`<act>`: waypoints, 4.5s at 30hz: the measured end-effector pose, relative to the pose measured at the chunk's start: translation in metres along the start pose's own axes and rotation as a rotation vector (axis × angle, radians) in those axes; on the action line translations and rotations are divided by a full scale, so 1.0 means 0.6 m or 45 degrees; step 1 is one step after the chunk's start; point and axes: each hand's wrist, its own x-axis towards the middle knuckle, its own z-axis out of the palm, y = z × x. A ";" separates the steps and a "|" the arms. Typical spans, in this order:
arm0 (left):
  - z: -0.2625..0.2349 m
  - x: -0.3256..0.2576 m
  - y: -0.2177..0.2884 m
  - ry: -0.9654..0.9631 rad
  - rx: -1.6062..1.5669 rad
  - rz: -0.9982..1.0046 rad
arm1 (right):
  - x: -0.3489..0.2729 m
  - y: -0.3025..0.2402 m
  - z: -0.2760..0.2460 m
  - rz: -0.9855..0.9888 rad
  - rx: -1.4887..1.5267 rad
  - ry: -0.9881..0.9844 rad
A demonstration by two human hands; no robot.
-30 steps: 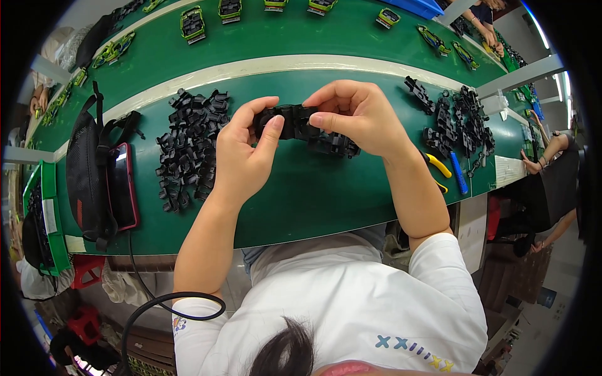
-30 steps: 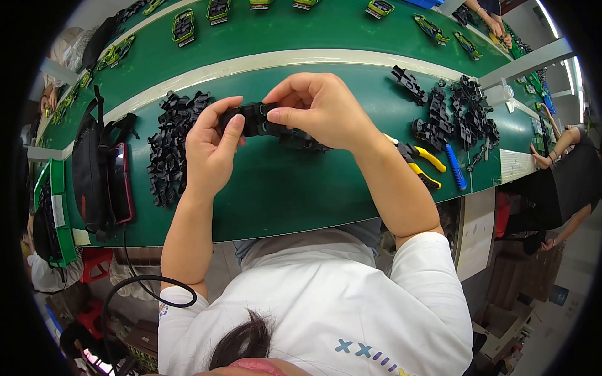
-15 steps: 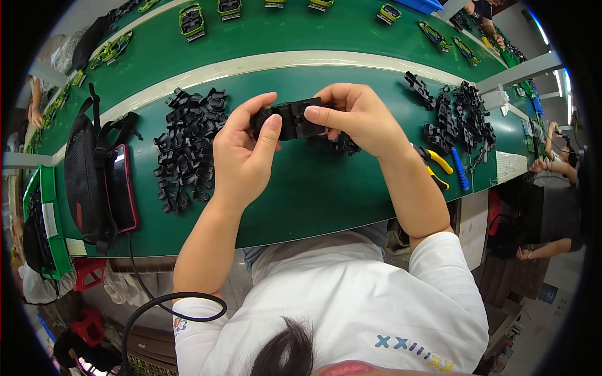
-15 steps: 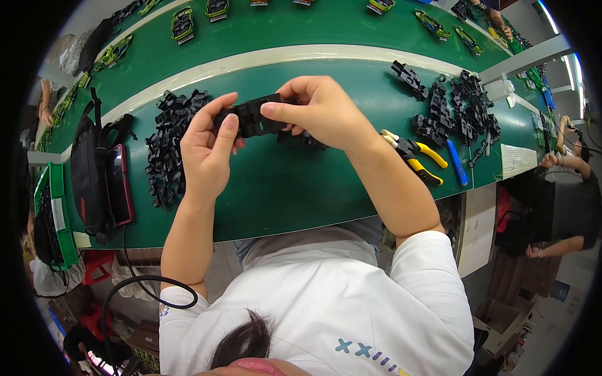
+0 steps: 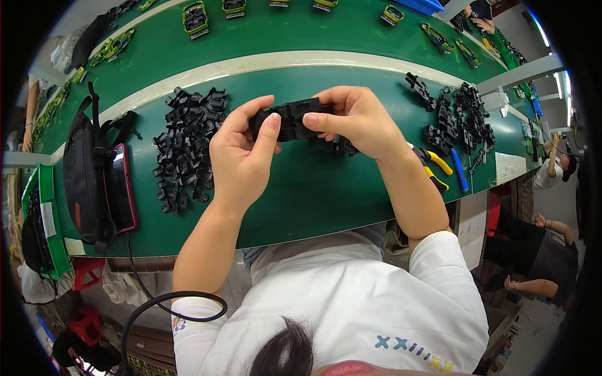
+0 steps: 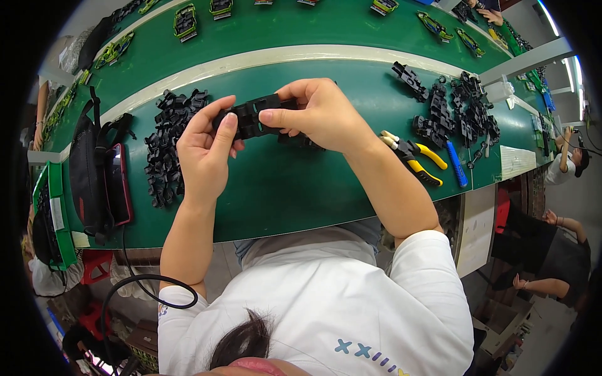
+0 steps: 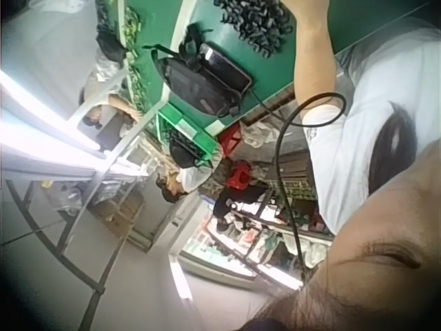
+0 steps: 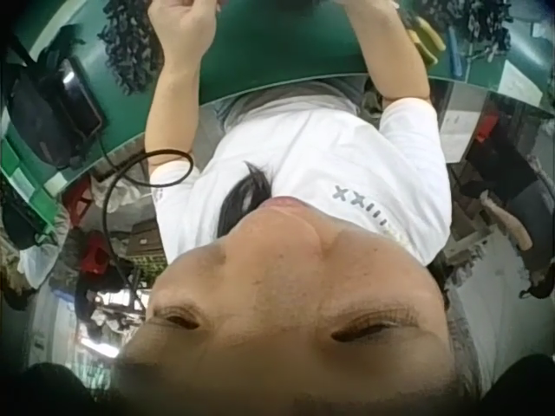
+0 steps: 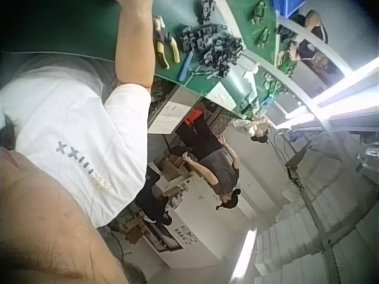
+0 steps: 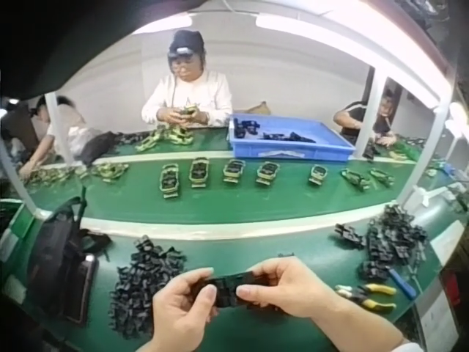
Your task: The person assembles toy car chassis by fitting small plastic components into base parts by hand and places the assembled chassis onto toy car shells along the assembly table.
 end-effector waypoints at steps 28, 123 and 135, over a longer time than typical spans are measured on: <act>-0.030 0.023 0.006 0.111 -0.270 -0.160 | -0.011 -0.070 -0.018 -0.848 -0.900 -0.134; -0.054 0.044 0.001 -0.054 0.037 -0.085 | 0.032 -0.005 0.000 -0.158 0.566 0.080; -0.032 0.036 -0.034 -0.058 0.104 0.139 | 0.009 -0.003 0.056 -0.258 -0.060 0.239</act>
